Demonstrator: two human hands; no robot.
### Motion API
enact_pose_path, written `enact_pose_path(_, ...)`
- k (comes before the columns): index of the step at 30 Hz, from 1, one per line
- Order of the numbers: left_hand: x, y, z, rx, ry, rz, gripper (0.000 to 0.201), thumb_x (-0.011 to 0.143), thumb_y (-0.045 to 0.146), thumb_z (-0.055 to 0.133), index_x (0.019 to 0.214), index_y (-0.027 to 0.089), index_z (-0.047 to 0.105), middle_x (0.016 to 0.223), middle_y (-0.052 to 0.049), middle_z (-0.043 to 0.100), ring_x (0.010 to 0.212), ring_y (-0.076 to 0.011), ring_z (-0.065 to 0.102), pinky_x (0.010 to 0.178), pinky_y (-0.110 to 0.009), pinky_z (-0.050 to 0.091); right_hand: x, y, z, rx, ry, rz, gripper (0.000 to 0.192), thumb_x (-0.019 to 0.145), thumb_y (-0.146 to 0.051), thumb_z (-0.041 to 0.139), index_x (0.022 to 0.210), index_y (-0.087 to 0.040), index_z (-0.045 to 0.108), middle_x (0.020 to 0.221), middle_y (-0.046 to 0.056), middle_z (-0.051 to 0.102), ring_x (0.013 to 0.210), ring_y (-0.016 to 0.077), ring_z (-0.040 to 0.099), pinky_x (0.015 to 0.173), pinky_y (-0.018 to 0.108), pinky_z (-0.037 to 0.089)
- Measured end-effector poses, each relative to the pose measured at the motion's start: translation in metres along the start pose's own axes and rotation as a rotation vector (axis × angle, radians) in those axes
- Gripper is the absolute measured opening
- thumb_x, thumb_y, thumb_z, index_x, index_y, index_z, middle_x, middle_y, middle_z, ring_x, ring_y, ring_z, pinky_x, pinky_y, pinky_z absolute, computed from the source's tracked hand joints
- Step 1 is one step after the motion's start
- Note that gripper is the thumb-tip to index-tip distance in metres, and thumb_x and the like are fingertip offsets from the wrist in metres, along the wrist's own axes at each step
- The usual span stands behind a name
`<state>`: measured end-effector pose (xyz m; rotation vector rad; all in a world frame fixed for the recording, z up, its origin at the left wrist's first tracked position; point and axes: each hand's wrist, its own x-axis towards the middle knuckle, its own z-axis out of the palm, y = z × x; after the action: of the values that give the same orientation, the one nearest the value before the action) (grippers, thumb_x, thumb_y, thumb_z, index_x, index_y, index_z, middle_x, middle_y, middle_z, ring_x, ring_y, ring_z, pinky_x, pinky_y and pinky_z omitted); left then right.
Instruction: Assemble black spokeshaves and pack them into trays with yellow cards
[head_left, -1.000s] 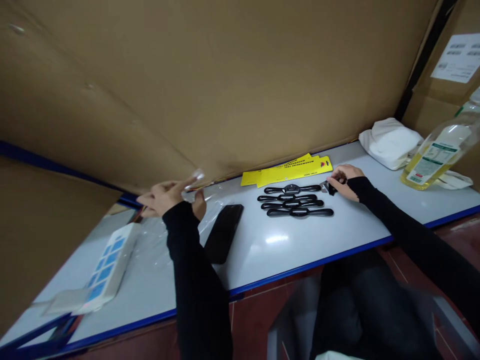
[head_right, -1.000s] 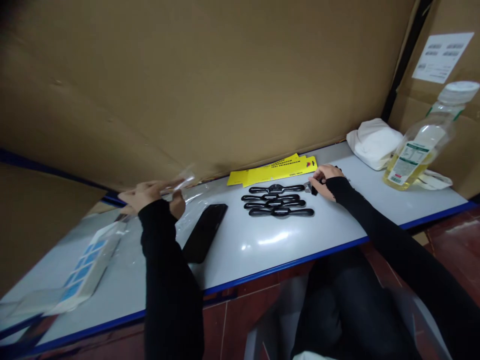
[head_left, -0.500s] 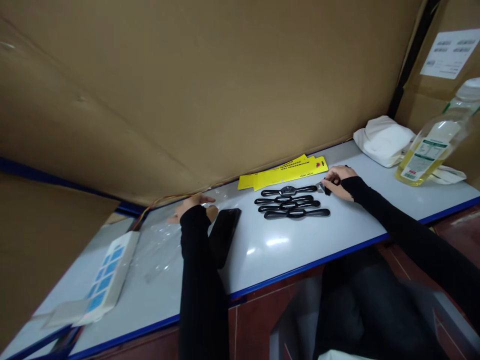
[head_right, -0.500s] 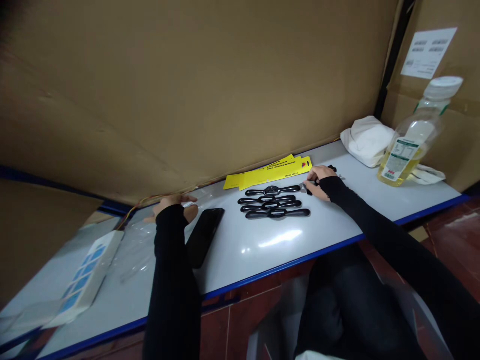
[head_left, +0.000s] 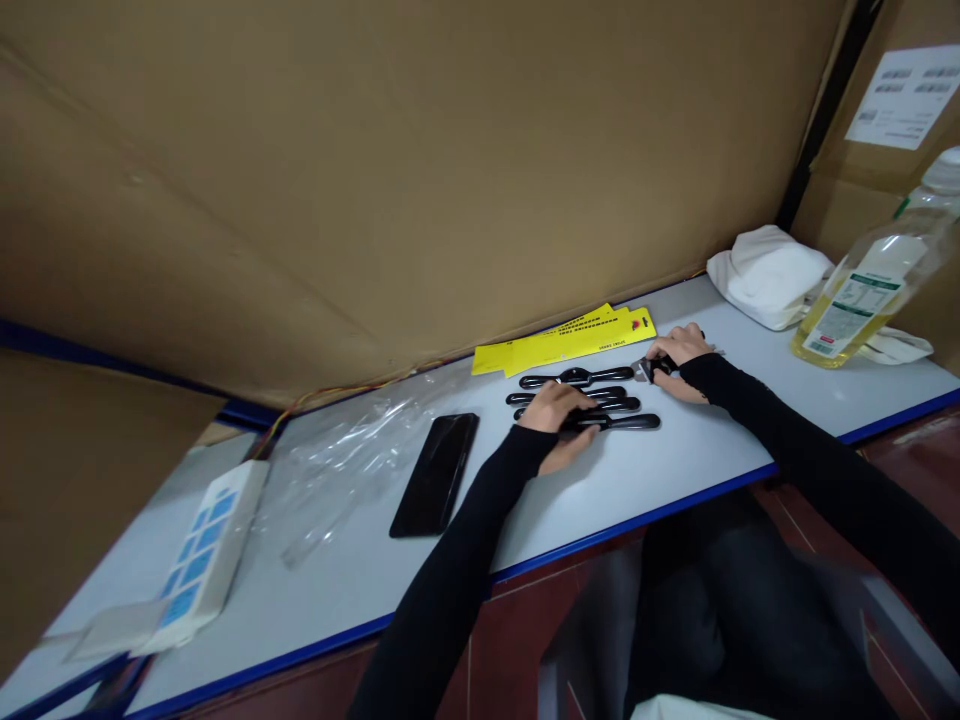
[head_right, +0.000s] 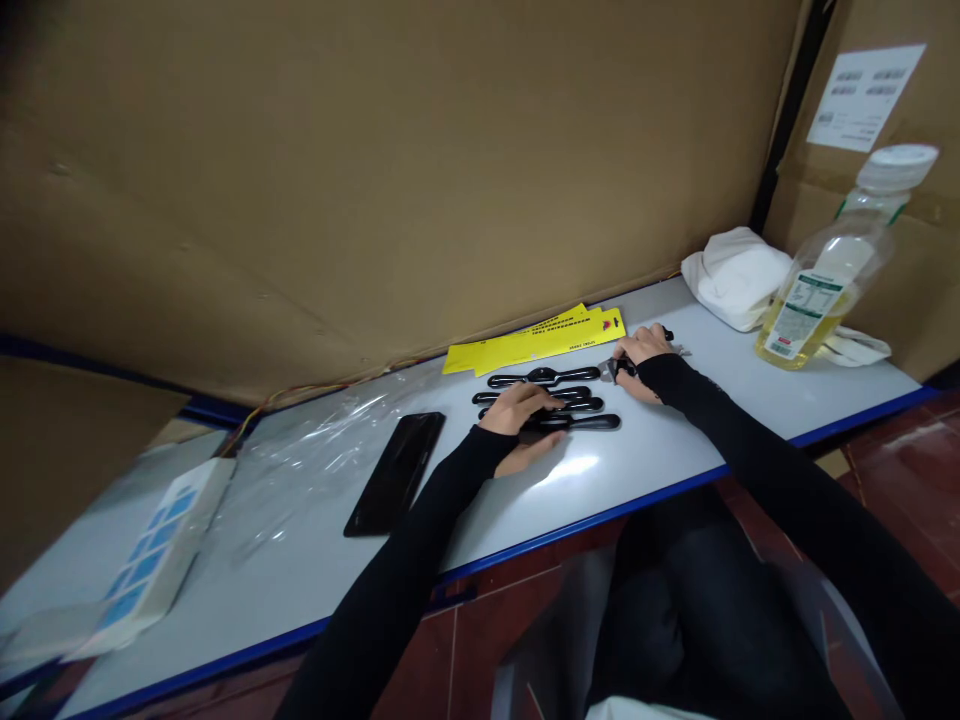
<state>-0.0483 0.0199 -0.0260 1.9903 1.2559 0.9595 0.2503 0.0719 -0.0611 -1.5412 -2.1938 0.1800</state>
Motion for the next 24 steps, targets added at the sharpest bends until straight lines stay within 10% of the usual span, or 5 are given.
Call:
enact_pose_path(5, -0.007, -0.009, 0.015, 0.266, -0.168, 0.319, 0.033, 0.085, 0.043, 0.075, 0.109, 0.023, 0.083, 0.103, -0.013, 0.069, 0.095, -0.0327, 0.061, 0.096, -0.049, 0.044, -0.001, 0.001, -0.002, -0.017, 0.004, 0.004, 0.028, 0.082, -0.032, 0.073, 0.108, -0.023, 0.078, 0.103, 0.012, 0.064, 0.106, 0.0329, 0.050, 0.094, 0.041, 0.043)
enact_pose_path(15, -0.007, -0.011, 0.016, 0.212, -0.140, 0.337, 0.024, 0.096, 0.040, 0.065, 0.091, 0.025, 0.084, 0.099, -0.012, 0.074, 0.094, -0.0292, 0.061, 0.092, -0.044, 0.045, -0.001, 0.008, -0.002, -0.003, 0.012, 0.051, 0.028, 0.082, -0.042, 0.078, 0.102, -0.023, 0.077, 0.101, 0.012, 0.064, 0.109, 0.0333, 0.049, 0.093, 0.041, 0.045)
enact_pose_path(24, -0.009, 0.006, 0.005, -0.412, 0.186, -0.214, 0.019, 0.085, 0.037, 0.082, 0.092, 0.022, 0.073, 0.082, -0.005, 0.066, 0.074, -0.0221, 0.060, 0.068, -0.033, 0.049, -0.001, 0.005, -0.006, -0.015, -0.010, 0.040, 0.036, 0.087, -0.050, 0.074, 0.111, -0.023, 0.076, 0.105, 0.015, 0.063, 0.112, 0.0367, 0.049, 0.091, 0.045, 0.046)
